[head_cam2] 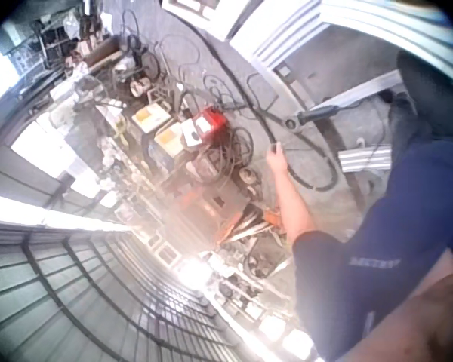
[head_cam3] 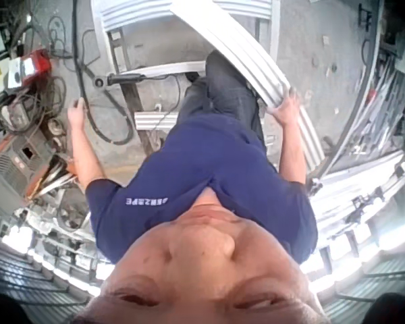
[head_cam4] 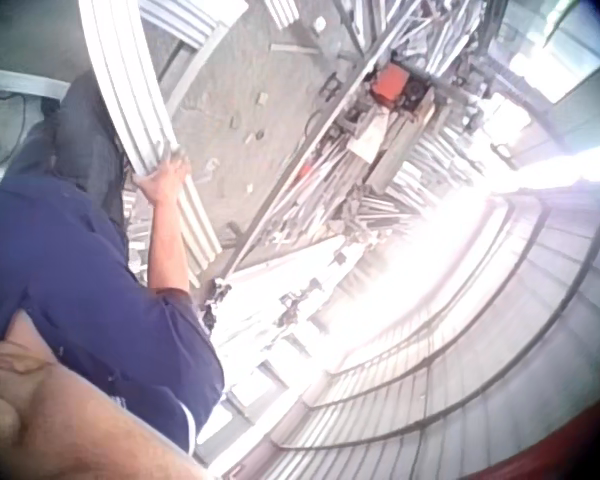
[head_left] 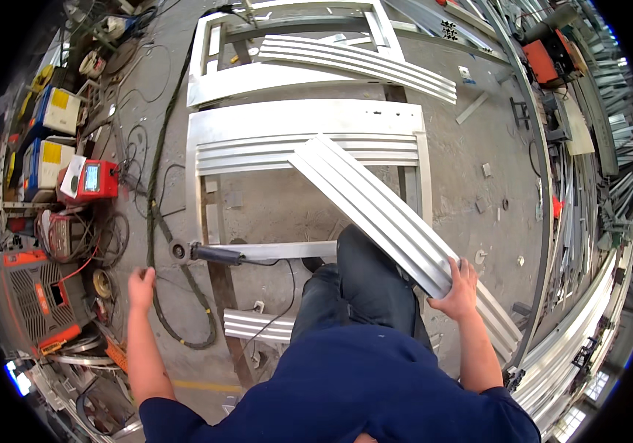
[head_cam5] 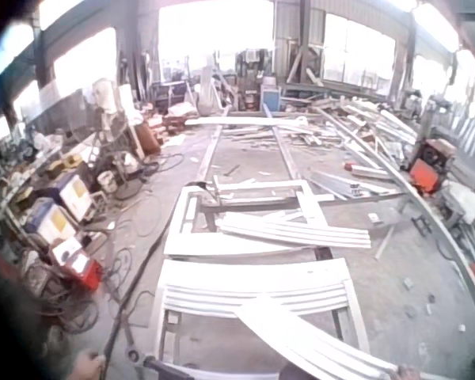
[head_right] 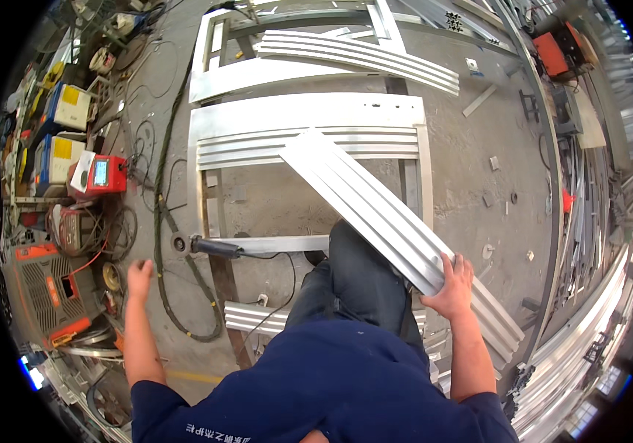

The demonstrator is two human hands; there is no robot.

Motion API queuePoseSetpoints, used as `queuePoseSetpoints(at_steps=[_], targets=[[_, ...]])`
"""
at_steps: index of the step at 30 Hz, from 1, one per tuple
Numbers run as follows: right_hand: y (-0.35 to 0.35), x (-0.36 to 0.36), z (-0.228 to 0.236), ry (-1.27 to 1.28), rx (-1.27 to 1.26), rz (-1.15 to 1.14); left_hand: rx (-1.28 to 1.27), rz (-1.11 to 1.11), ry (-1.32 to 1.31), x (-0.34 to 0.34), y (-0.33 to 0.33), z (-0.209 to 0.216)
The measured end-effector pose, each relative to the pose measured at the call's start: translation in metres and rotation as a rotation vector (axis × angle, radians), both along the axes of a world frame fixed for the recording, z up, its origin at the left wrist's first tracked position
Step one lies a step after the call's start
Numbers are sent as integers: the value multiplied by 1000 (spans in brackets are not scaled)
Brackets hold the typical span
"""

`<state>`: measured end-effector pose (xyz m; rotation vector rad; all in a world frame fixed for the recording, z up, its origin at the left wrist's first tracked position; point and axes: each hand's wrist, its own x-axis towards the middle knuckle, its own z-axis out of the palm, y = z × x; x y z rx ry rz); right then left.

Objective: The person arranges long metal slats on a flat metal panel, uses an angle grinder to smooth edges, measures the panel with a tape measure, and stacks the slats in parallel rows. The work occurs in a workshop with scattered tools and metal parts.

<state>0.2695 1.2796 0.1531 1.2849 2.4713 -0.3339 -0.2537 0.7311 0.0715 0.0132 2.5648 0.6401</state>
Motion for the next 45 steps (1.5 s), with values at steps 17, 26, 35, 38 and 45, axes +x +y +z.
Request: queuePoseSetpoints(at_steps=[17,26,35,38,45], targets=[[118,-122,-92,181,-323,407,386,-77,-650,213,280,-62],[102,-177,-149,278,-532,623,1224,1043,-886,248,445,-96],[144,-239,-199,210,-442,647,1287,1263,-736,209,447,-202],[177,-243,-226,8,-405,471,1364,1274,-734,188,440,-237],[186,-258,-284,118,-287,510,1545,1227,-796,150,438,-298]])
